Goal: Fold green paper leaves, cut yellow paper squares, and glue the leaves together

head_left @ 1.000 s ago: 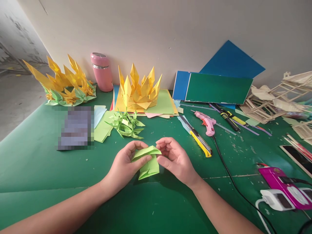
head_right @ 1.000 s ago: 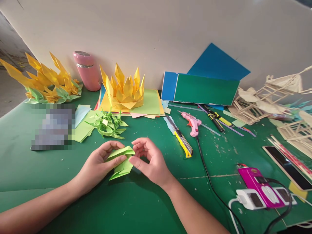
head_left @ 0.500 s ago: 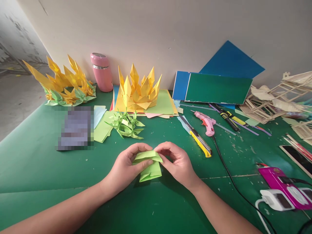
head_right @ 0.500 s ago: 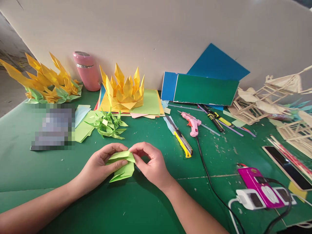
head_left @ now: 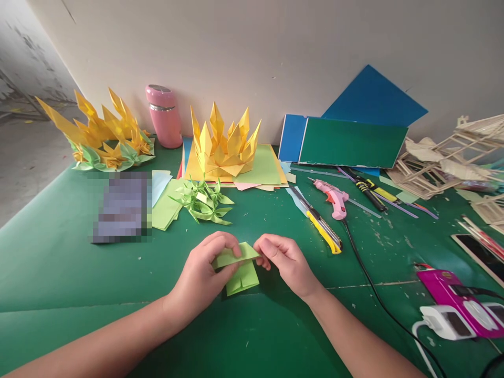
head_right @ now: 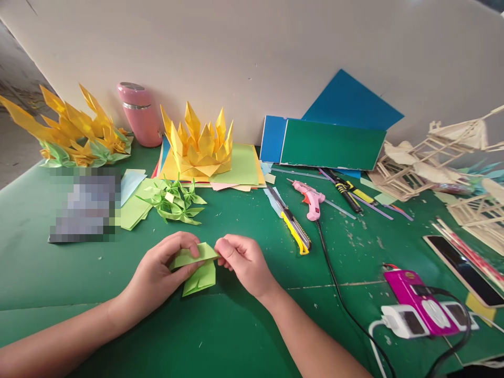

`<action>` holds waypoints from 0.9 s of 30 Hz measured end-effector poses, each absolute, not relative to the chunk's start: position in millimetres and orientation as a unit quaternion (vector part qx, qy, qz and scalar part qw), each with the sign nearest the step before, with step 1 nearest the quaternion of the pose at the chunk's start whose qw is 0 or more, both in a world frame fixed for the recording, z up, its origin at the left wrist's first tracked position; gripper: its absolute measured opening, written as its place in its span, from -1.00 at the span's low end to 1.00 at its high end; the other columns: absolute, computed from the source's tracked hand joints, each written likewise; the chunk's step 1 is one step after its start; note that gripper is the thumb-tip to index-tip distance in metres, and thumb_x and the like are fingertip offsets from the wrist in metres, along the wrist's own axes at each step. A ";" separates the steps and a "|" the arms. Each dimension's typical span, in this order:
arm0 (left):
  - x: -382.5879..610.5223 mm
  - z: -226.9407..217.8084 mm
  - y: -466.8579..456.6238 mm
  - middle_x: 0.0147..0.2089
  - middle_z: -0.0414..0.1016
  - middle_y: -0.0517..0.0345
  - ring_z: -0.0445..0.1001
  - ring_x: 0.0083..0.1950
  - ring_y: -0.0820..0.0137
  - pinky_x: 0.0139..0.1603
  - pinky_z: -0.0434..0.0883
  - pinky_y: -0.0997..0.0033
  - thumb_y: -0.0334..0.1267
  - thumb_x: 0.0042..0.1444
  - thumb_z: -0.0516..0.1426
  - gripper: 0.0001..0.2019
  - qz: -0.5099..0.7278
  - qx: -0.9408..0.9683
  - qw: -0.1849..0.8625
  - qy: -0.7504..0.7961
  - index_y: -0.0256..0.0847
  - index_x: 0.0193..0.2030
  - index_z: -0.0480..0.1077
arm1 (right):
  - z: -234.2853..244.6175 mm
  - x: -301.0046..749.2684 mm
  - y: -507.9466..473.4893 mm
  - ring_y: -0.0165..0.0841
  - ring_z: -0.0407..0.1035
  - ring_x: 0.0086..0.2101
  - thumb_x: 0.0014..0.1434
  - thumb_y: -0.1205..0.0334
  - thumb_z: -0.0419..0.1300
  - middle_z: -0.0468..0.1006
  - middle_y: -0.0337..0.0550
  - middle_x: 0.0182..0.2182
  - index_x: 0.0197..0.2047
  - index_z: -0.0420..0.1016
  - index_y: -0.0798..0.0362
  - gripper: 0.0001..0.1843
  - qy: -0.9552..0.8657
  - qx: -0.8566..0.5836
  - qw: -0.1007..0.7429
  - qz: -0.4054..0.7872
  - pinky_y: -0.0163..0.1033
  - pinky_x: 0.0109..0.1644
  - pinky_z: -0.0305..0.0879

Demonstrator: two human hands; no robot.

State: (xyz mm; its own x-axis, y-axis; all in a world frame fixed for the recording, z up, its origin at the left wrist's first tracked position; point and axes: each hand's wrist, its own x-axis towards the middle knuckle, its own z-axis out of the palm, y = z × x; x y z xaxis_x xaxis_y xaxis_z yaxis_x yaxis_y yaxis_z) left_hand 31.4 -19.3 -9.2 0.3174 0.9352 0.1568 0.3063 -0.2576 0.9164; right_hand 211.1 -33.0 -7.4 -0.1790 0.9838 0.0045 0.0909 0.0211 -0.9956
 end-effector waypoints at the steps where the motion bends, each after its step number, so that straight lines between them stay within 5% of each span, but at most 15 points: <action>1: 31.6 -8.9 -19.2 -0.29 0.46 0.16 0.43 -0.24 0.35 -0.22 0.40 0.40 -0.34 0.00 0.13 -0.96 0.374 0.709 0.408 0.437 -0.13 -0.41 0.35 | -6.5 210.8 -32.7 -0.48 0.17 -0.57 0.16 -0.16 0.10 0.30 -0.28 -0.62 -0.54 0.36 0.06 -0.53 -0.578 -0.474 0.421 0.514 -0.36 -0.51 0.17; 10: 32.1 -5.1 -18.7 -0.30 0.49 0.13 0.46 -0.23 0.33 -0.18 0.40 0.38 -0.21 -0.01 0.19 -0.91 0.354 0.708 0.418 0.445 -0.14 -0.37 0.41 | -5.4 210.4 -30.4 -0.46 0.18 -0.55 0.06 0.03 0.23 0.32 -0.28 -0.60 -0.56 0.41 0.07 -0.68 -0.597 -0.489 0.416 0.481 -0.33 -0.48 0.17; 17: 32.2 -5.2 -15.9 -0.38 0.42 0.23 0.42 -0.39 0.43 -0.43 0.39 0.50 -0.10 -0.05 0.22 -0.78 0.364 0.604 0.496 0.507 -0.16 -0.35 0.35 | -8.3 208.3 -30.7 -0.47 0.18 -0.56 0.04 0.05 0.23 0.31 -0.29 -0.60 -0.58 0.35 0.06 -0.69 -0.586 -0.507 0.424 0.469 -0.35 -0.51 0.16; 27: 32.4 -4.7 -13.9 -0.30 0.48 0.16 0.47 -0.31 0.37 -0.34 0.42 0.44 -0.10 -0.05 0.23 -0.77 0.380 0.567 0.540 0.493 -0.18 -0.31 0.37 | -10.8 208.0 -31.3 -0.47 0.18 -0.56 0.05 0.08 0.23 0.32 -0.28 -0.59 -0.58 0.35 0.06 -0.70 -0.594 -0.525 0.426 0.437 -0.35 -0.51 0.17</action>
State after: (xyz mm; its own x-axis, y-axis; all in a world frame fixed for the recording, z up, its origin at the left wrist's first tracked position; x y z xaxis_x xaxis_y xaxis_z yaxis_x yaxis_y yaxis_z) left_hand 32.4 -13.9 -4.7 0.2253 0.9690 -0.1011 0.1479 0.0686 0.9866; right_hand 208.0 -31.3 -10.8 -0.0867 0.9951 0.0472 0.2505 0.0677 -0.9657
